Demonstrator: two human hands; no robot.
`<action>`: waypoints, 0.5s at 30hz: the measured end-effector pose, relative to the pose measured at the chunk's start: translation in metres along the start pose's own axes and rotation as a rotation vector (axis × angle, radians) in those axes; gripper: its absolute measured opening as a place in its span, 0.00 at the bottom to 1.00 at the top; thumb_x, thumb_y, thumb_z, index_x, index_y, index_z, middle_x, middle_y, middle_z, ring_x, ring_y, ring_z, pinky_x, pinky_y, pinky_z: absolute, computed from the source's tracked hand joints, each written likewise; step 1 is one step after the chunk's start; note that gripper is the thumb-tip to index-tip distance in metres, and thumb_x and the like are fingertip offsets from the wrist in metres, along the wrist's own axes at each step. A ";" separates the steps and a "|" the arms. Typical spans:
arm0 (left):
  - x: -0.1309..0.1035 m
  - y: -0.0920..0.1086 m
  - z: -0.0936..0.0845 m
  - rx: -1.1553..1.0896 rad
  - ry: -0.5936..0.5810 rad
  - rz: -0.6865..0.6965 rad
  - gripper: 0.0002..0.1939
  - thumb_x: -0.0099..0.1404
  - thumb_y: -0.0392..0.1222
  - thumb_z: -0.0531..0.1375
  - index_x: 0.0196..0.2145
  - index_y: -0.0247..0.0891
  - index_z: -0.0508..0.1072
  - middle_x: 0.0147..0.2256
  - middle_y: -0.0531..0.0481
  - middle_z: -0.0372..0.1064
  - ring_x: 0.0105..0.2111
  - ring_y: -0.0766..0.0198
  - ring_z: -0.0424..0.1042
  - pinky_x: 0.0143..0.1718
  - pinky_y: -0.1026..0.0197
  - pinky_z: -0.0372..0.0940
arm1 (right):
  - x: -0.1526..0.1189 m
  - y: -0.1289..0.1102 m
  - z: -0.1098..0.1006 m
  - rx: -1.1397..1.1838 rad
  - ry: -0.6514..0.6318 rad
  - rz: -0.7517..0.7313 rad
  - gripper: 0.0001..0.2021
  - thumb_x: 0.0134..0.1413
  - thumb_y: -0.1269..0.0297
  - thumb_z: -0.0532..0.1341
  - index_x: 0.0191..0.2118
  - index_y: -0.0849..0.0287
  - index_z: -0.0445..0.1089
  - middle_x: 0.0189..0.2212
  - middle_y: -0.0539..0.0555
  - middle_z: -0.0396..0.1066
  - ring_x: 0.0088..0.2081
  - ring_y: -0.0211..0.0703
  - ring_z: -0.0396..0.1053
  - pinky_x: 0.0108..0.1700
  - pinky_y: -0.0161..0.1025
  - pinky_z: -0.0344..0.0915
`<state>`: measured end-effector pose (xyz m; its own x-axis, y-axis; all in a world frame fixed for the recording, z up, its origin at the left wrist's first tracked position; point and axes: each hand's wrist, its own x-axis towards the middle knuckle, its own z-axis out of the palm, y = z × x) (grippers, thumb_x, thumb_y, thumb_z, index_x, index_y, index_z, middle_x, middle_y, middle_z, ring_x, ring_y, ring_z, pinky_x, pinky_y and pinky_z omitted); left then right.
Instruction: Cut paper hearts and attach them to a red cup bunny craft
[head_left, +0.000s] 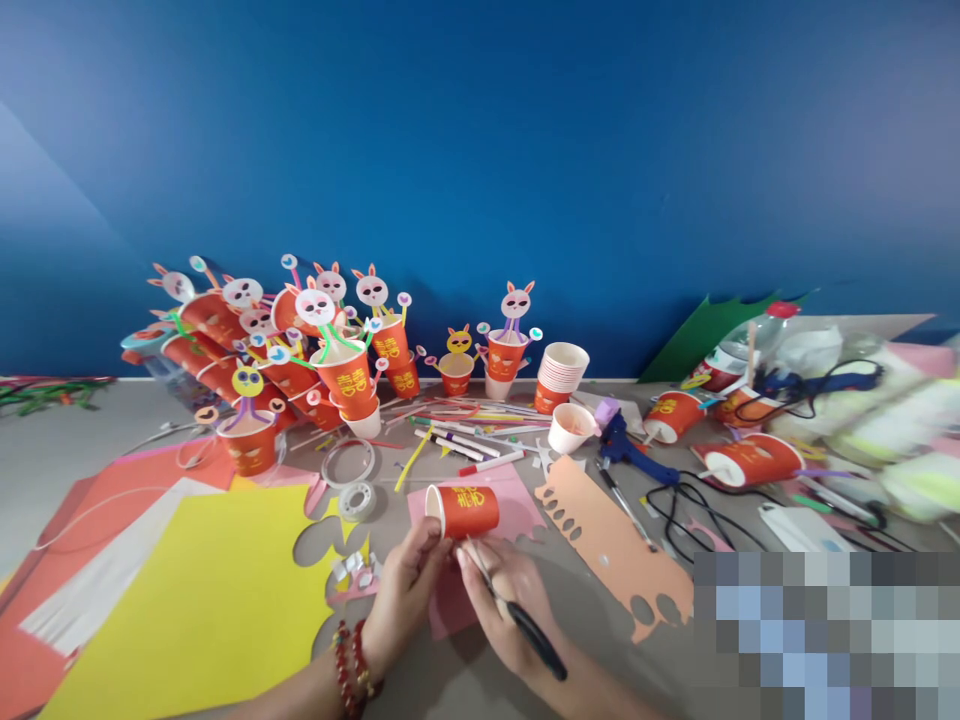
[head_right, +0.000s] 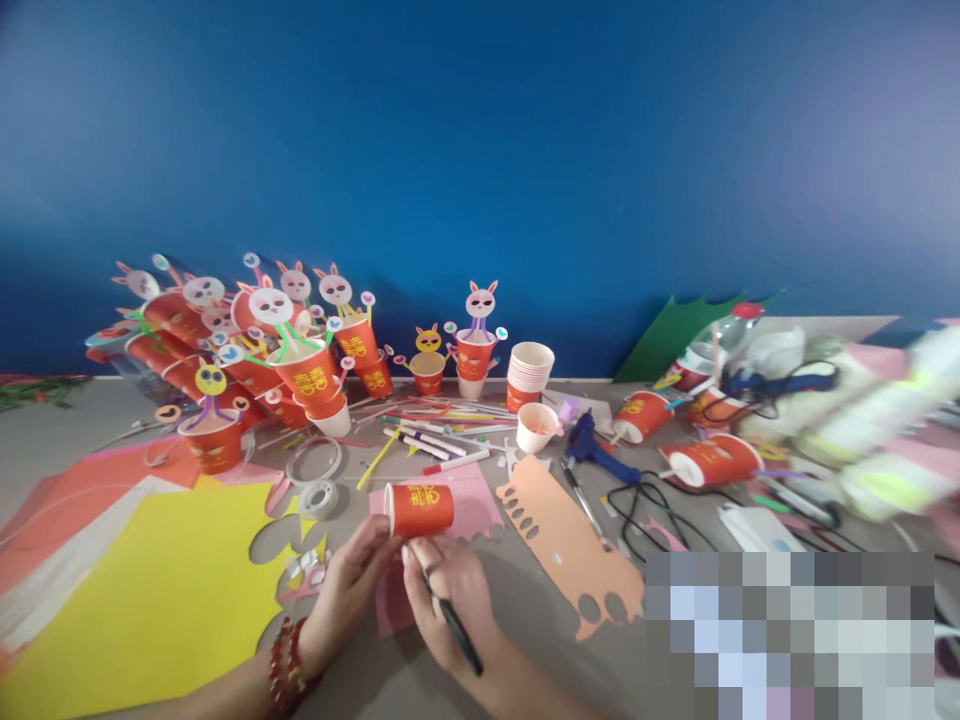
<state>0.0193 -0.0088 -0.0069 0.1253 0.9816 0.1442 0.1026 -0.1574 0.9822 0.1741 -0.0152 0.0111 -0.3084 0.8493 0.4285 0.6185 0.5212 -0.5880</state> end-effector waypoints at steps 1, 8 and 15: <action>0.000 0.000 0.000 -0.001 0.005 0.002 0.08 0.69 0.45 0.56 0.36 0.39 0.70 0.32 0.51 0.70 0.34 0.62 0.71 0.40 0.63 0.67 | 0.001 0.000 -0.002 -0.023 -0.017 -0.026 0.17 0.67 0.69 0.47 0.31 0.59 0.68 0.25 0.56 0.72 0.28 0.44 0.71 0.32 0.36 0.64; -0.001 0.006 0.002 -0.006 0.025 0.040 0.08 0.69 0.45 0.56 0.35 0.39 0.71 0.32 0.50 0.71 0.34 0.61 0.71 0.38 0.63 0.67 | 0.001 -0.001 -0.005 0.106 0.007 -0.040 0.16 0.68 0.67 0.48 0.32 0.59 0.69 0.27 0.56 0.73 0.31 0.44 0.72 0.36 0.37 0.65; -0.003 0.003 -0.004 0.287 0.059 0.160 0.07 0.70 0.41 0.54 0.33 0.42 0.68 0.28 0.52 0.67 0.28 0.63 0.67 0.35 0.64 0.64 | -0.007 -0.007 0.002 0.269 0.072 0.165 0.20 0.72 0.58 0.45 0.35 0.56 0.72 0.30 0.53 0.76 0.33 0.44 0.75 0.39 0.36 0.70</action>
<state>0.0152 -0.0118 -0.0041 0.1055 0.9453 0.3088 0.3608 -0.3258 0.8739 0.1707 -0.0249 0.0112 -0.1619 0.9209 0.3546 0.4395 0.3891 -0.8096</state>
